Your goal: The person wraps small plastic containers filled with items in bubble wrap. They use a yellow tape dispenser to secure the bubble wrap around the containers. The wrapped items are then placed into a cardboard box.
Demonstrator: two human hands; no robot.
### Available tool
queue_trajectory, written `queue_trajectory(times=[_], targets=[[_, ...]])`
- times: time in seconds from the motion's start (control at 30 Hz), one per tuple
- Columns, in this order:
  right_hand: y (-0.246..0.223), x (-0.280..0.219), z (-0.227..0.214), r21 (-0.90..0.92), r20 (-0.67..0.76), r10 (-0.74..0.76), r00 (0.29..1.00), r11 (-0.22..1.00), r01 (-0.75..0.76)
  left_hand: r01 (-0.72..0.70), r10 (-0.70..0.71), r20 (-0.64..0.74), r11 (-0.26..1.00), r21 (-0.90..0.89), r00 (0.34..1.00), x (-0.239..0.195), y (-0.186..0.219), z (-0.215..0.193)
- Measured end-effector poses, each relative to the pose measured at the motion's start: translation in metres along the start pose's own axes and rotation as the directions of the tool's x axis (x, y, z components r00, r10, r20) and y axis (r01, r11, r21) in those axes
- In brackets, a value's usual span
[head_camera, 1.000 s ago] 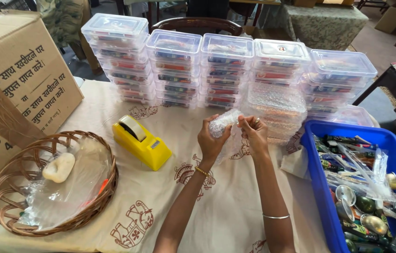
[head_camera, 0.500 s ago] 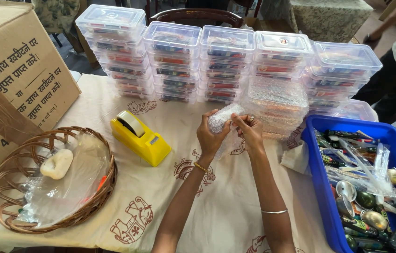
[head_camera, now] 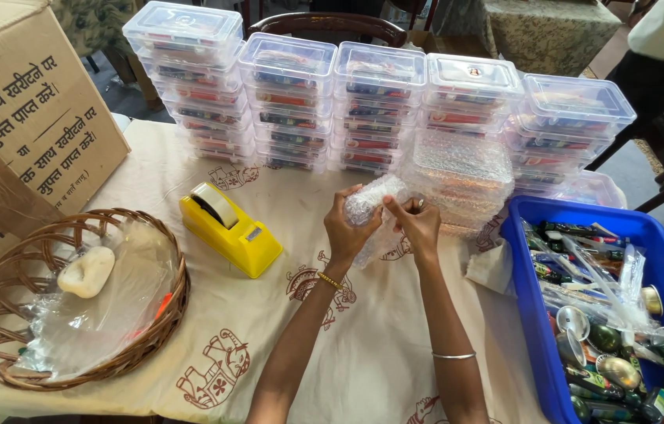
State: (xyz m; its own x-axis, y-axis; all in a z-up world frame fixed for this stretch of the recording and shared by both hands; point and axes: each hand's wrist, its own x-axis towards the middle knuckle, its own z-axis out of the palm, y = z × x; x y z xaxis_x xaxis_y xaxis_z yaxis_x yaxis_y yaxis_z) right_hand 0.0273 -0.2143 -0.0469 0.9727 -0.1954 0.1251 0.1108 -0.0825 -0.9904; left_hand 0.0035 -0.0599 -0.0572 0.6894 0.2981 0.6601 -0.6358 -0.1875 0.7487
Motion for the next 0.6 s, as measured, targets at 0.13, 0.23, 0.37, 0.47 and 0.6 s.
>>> queue_trajectory(times=[0.13, 0.23, 0.37, 0.47, 0.6], targets=[[0.011, 0.005, -0.001, -0.233, -0.076, -0.070, 0.995, 0.971, 0.051, -0.003, 0.003, 0.004, 1.000, 0.000, 1.000, 0.000, 0.001, -0.001], [0.028, 0.015, -0.007, -0.301, -0.034, -0.140, 0.990, 0.945, 0.123, 0.046, -0.046, 0.015, 0.998, -0.053, 0.999, 0.001, 0.000, 0.000], [0.016, 0.015, -0.016, -0.465, 0.013, -0.238, 0.971, 0.859, 0.216, 0.022, -0.021, 0.013, 0.999, -0.030, 1.000, 0.000, 0.000, -0.002], [-0.004, 0.007, -0.018, -0.585, 0.042, -0.338, 0.940, 0.755, 0.298, 0.029, -0.029, 0.021, 0.999, -0.033, 0.999, 0.001, -0.001, -0.002], [-0.009, 0.001, -0.016, -0.592, 0.116, -0.696, 0.708, 0.524, 0.612, -0.041, 0.041, 0.018, 0.999, -0.009, 0.999, 0.000, -0.005, -0.002]])
